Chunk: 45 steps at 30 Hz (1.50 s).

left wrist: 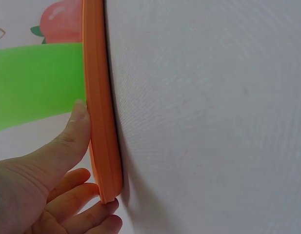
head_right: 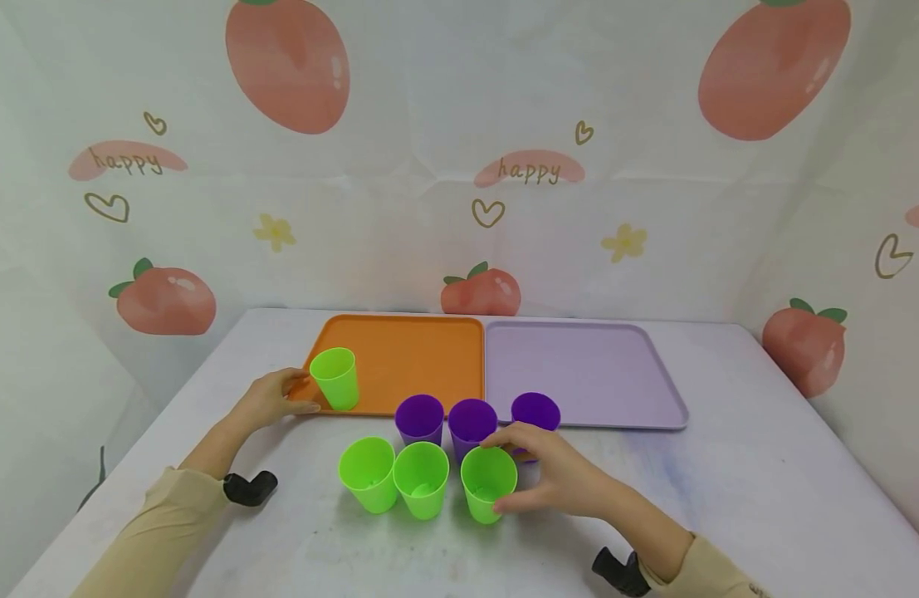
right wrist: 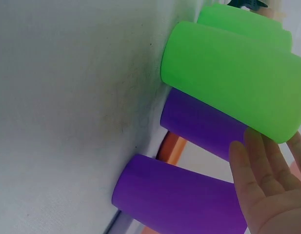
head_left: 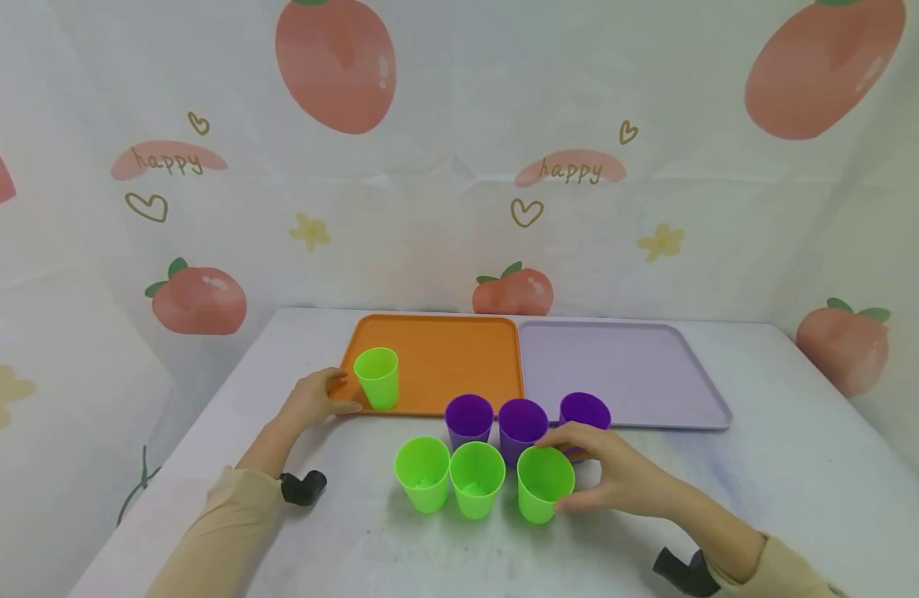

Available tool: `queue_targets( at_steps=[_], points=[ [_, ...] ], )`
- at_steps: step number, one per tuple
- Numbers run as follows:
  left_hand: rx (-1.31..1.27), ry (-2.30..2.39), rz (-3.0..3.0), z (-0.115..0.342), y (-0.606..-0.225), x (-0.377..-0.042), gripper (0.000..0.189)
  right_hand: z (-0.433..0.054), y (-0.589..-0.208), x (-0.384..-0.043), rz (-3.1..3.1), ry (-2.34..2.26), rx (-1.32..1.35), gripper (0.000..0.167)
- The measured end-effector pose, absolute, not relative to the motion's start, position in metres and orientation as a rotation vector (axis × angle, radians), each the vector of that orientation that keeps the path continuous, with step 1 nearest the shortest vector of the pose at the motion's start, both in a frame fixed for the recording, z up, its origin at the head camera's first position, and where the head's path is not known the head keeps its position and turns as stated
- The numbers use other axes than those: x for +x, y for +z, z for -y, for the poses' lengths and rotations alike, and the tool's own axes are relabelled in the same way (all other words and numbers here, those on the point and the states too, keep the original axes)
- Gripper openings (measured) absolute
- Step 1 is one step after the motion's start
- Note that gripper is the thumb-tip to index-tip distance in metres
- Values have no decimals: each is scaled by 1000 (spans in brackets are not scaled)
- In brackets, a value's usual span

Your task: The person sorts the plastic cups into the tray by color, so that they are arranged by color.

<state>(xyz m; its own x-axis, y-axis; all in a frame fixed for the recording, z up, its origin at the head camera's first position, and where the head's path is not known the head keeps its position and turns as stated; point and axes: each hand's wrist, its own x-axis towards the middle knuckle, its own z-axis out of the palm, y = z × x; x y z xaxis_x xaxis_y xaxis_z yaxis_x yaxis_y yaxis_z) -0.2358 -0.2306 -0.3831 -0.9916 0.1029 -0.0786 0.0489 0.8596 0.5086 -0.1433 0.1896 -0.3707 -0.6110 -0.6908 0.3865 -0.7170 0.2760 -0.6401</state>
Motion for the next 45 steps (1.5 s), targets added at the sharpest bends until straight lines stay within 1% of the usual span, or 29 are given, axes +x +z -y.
queue_targets(
  at_steps=[12, 21, 29, 45],
  points=[
    [115, 786, -2930, 230, -380, -234, 70, -188, -371, -144, 2493, 1179, 1341, 51],
    [128, 796, -2928, 230, -380, -234, 71, -190, -364, -144, 2507, 1162, 1315, 49],
    [150, 807, -2932, 231, -380, -234, 71, -193, -350, -145, 2448, 1176, 1360, 52],
    [158, 765, -2947, 231, -380, -238, 67, -198, -316, -149, 2404, 1081, 1344, 57]
  ],
)
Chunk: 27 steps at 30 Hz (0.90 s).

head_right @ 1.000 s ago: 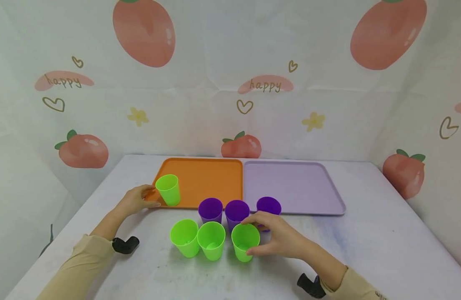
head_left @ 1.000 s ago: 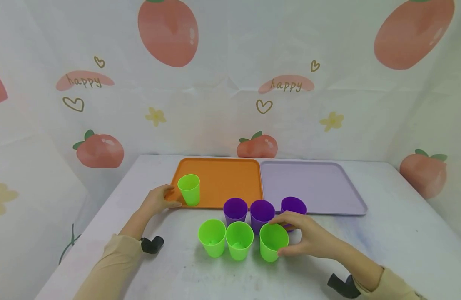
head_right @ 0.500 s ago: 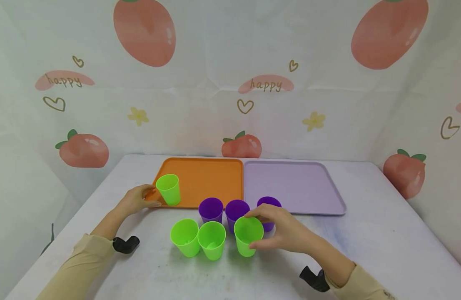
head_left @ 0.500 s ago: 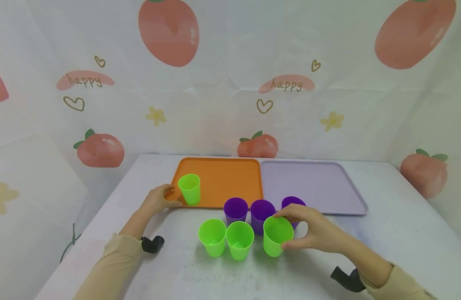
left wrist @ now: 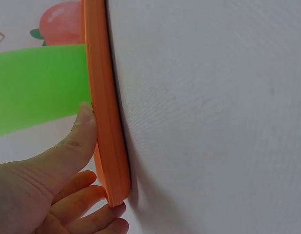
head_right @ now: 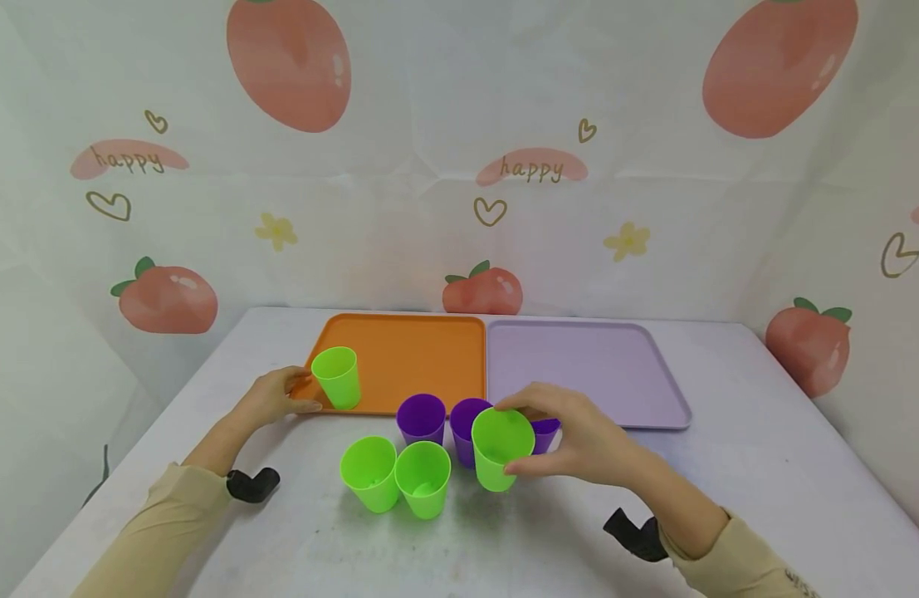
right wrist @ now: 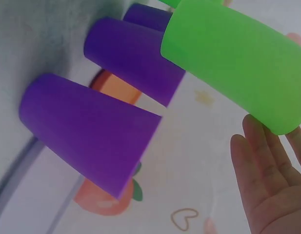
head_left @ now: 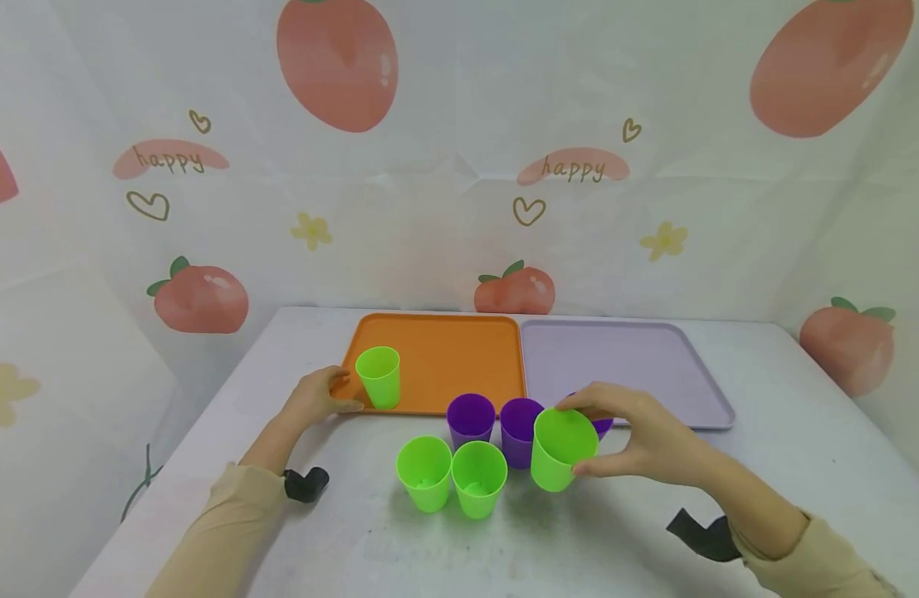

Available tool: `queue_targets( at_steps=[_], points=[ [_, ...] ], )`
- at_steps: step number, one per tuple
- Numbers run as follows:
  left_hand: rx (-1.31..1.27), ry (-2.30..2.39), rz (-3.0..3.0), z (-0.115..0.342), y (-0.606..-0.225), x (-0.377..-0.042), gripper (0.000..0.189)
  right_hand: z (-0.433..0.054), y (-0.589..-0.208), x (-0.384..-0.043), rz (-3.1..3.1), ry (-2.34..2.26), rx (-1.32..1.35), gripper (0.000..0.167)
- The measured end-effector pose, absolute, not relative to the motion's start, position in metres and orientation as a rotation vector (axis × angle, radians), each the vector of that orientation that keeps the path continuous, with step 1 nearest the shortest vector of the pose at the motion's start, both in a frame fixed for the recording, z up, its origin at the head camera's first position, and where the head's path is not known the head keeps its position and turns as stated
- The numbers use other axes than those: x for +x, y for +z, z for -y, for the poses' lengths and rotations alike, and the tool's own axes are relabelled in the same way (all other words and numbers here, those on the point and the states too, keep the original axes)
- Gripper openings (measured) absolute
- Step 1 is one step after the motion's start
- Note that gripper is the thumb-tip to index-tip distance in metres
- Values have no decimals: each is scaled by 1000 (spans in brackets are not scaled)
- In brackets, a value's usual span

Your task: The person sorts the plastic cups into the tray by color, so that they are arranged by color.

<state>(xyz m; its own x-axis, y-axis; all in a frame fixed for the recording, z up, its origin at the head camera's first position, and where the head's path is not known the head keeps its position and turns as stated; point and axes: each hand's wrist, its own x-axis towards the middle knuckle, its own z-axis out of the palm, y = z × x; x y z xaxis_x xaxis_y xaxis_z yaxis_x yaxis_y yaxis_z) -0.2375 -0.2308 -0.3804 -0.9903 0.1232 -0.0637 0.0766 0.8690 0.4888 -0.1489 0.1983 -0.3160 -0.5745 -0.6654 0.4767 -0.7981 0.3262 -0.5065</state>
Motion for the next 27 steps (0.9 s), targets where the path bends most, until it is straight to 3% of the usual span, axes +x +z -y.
queue_targets(
  at_steps=[27],
  points=[
    [140, 696, -2942, 230, -379, -242, 68, -198, -281, -166, 2372, 971, 1311, 59]
  ],
)
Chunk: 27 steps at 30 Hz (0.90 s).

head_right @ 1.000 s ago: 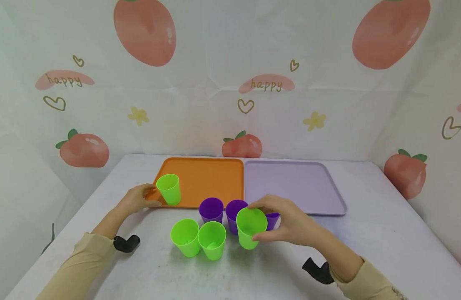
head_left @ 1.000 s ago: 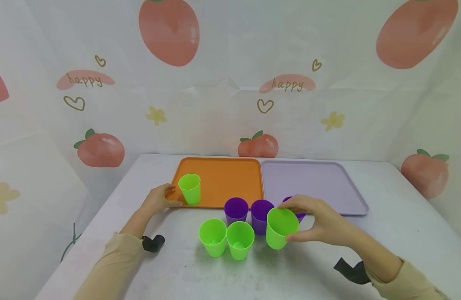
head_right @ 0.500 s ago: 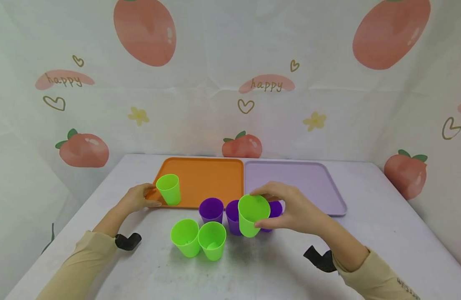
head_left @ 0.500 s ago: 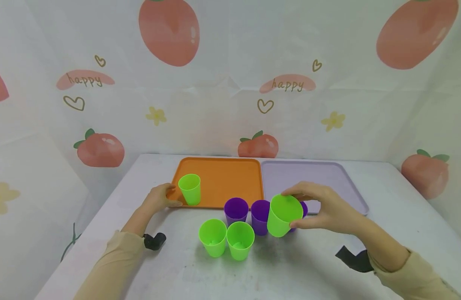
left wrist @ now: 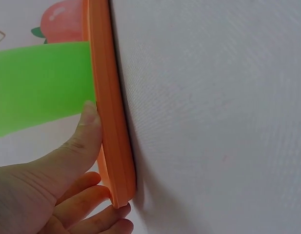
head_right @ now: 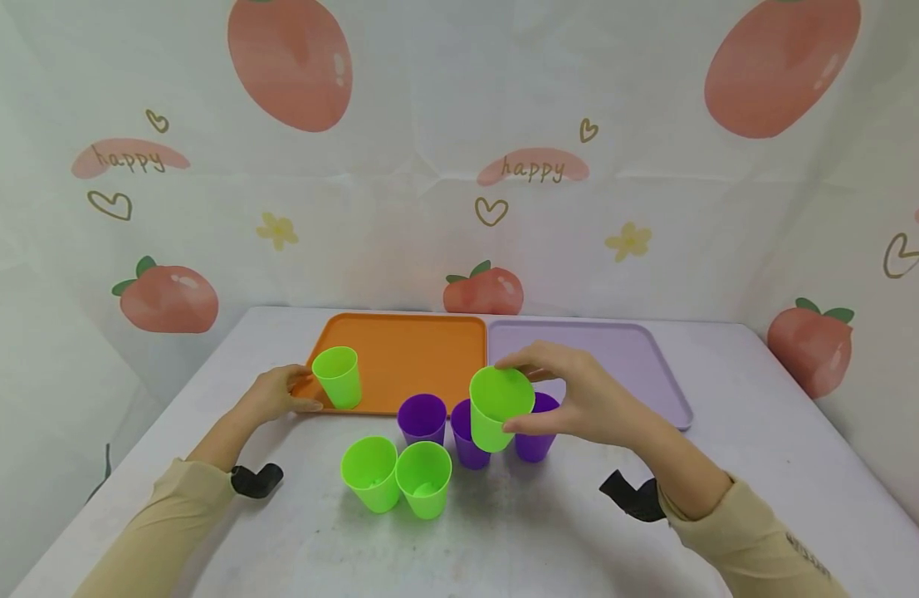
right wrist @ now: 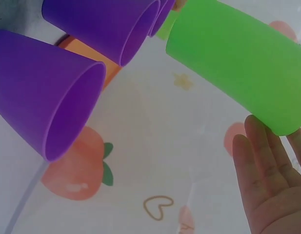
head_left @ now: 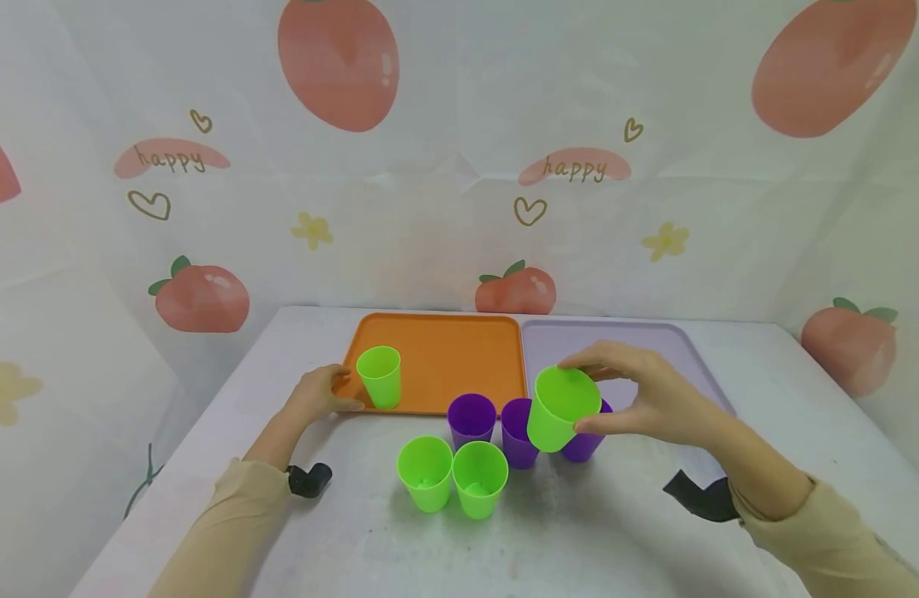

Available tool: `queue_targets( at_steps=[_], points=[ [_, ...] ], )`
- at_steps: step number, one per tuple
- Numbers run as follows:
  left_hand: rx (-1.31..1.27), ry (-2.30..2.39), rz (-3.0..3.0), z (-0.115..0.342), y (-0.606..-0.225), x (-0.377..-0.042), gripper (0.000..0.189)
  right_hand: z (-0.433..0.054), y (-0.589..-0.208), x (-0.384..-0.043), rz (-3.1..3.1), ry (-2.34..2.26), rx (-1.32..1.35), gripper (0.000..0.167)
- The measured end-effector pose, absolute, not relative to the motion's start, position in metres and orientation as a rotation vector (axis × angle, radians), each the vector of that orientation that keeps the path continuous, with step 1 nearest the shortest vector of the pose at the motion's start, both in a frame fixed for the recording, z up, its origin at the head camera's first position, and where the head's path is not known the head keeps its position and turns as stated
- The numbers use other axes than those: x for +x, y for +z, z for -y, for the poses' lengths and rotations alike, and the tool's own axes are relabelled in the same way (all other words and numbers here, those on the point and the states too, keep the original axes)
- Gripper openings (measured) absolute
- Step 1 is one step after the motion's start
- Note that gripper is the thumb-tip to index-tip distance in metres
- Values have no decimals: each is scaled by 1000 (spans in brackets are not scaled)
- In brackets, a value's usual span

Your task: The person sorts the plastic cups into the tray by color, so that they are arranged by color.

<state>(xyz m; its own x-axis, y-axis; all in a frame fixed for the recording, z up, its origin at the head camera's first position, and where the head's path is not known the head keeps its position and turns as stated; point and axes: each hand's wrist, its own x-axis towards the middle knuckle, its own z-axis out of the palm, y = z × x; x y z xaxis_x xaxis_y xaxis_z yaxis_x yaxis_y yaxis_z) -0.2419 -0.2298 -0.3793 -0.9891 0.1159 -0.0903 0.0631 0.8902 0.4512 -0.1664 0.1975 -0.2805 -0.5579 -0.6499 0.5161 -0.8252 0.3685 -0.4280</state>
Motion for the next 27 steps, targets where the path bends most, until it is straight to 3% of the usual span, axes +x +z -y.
queue_targets(
  at_steps=[27],
  points=[
    [150, 724, -2948, 229, -378, -240, 65, -176, -261, -199, 2507, 961, 1235, 51]
  ],
)
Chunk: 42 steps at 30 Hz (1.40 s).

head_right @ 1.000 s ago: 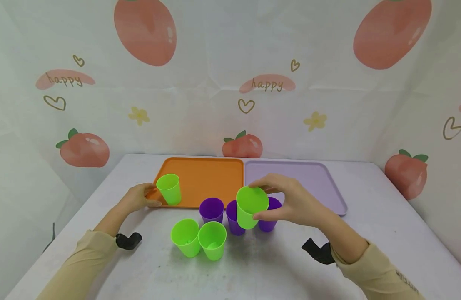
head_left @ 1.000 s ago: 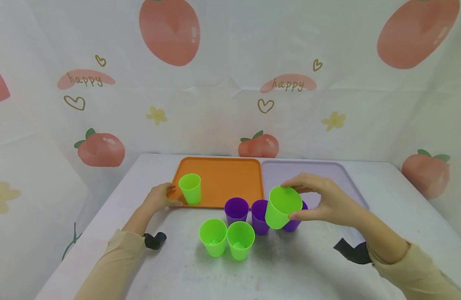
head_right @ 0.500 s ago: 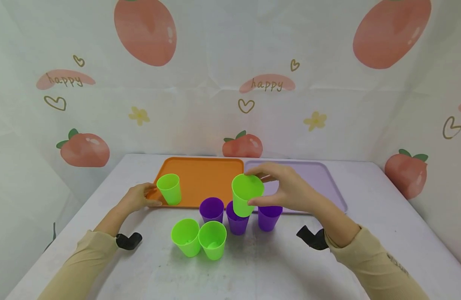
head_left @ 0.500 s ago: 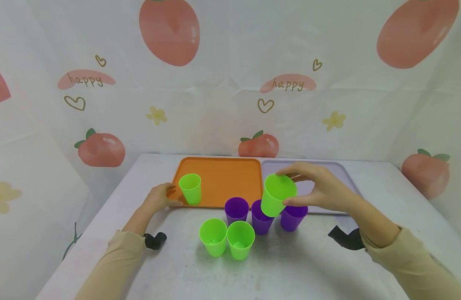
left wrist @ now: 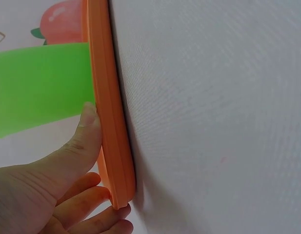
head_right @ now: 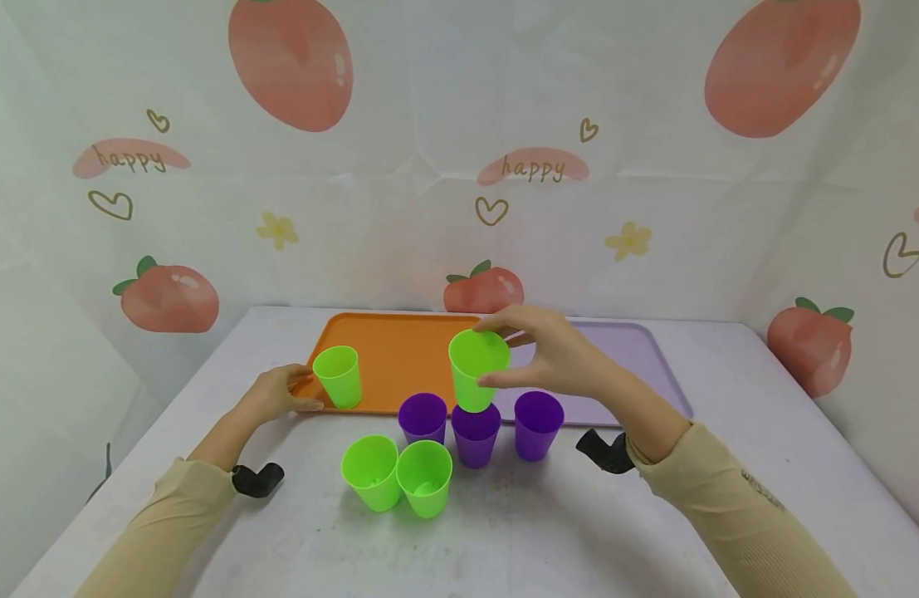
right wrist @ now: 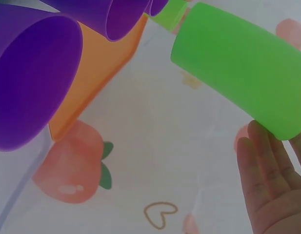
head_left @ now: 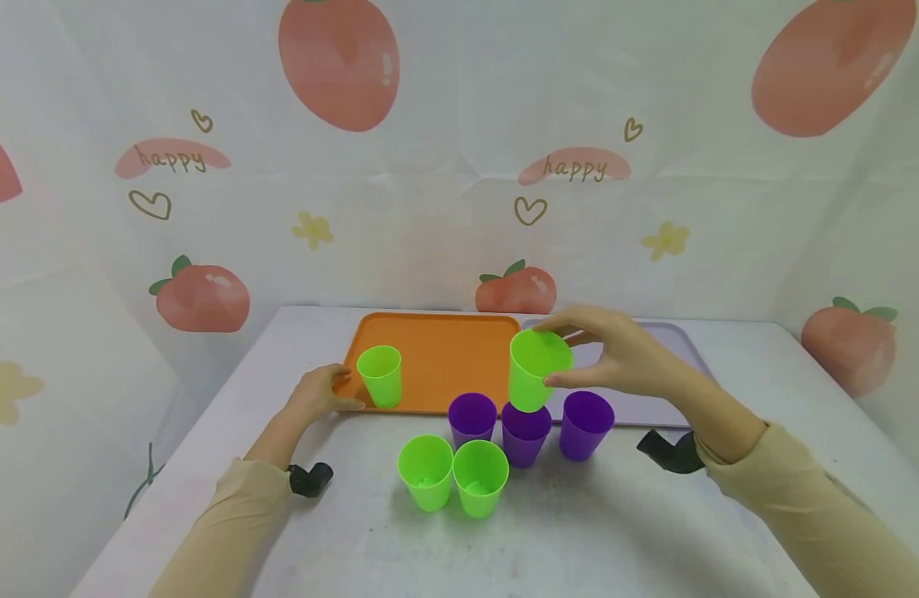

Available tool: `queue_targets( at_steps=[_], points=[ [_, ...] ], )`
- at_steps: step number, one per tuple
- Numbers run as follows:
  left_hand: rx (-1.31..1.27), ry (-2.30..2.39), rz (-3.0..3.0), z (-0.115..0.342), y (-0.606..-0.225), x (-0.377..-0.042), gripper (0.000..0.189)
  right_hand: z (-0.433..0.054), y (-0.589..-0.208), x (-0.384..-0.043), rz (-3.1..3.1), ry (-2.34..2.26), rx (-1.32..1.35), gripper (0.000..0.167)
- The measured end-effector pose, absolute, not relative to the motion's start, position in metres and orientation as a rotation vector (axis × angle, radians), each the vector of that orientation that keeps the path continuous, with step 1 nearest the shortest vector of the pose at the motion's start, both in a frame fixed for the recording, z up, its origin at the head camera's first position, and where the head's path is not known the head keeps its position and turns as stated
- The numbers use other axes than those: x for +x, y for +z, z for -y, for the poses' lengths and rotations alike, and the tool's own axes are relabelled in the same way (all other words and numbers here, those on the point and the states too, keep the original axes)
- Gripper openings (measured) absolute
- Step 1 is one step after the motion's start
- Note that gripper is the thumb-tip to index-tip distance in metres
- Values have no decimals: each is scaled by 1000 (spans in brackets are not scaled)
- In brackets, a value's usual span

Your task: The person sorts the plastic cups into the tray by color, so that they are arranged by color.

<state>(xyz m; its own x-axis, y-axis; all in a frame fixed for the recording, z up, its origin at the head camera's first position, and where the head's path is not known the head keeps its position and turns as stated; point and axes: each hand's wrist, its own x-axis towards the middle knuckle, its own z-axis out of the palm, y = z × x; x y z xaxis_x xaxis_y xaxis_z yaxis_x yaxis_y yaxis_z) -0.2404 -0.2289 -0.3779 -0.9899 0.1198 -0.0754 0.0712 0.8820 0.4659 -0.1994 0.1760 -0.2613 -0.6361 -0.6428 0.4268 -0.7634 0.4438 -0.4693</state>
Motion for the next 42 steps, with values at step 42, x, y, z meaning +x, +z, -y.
queue_targets(
  at_steps=[42],
  points=[
    [172, 749, -2958, 230, -380, -240, 64, -116, -264, -236, 2602, 1089, 1324, 54]
  ],
)
